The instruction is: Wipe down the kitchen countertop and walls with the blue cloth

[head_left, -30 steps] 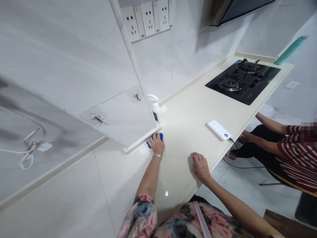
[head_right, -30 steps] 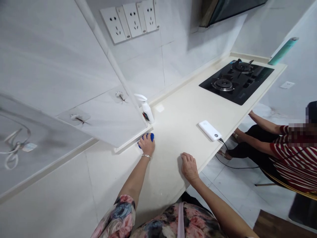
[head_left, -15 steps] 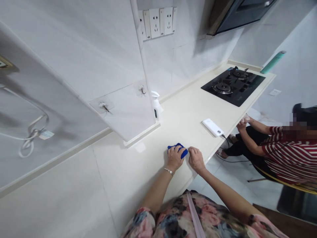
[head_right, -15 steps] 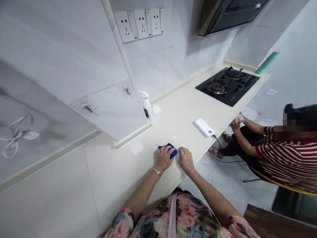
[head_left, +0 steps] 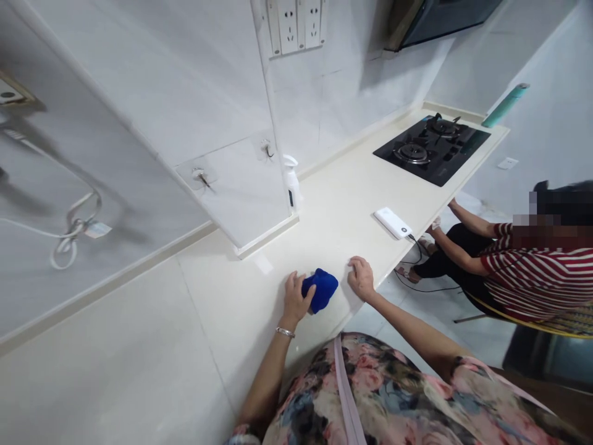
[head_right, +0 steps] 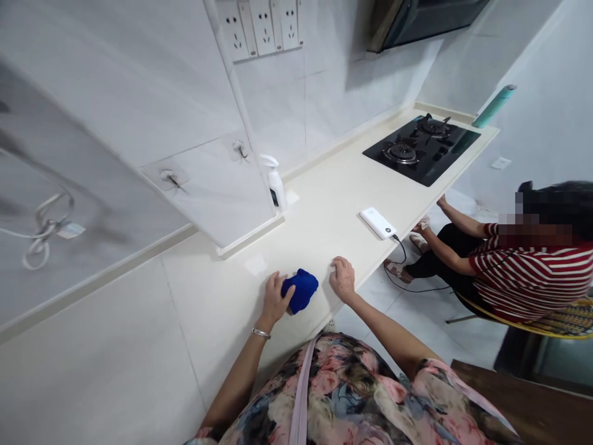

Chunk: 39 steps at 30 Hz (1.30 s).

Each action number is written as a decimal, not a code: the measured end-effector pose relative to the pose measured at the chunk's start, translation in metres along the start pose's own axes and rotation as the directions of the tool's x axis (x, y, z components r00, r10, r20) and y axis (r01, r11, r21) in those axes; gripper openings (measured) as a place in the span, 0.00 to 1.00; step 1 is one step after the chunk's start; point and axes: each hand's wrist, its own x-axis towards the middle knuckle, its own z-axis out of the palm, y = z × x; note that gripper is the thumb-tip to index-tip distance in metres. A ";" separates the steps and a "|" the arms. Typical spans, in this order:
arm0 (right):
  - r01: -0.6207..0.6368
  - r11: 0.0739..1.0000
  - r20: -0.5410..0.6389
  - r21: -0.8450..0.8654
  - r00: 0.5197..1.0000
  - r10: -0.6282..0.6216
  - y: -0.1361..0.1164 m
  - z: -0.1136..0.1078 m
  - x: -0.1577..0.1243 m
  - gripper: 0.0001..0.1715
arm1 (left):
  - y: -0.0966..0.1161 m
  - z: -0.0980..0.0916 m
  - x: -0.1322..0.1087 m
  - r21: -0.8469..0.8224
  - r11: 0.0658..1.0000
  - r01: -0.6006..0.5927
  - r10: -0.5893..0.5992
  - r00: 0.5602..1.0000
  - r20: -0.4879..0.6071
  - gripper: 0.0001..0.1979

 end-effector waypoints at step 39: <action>-0.162 0.941 0.306 0.296 0.950 0.067 -0.045 0.006 0.006 0.23 | -0.019 -0.052 -0.015 0.007 0.998 0.061 -0.061 0.998 0.011 0.17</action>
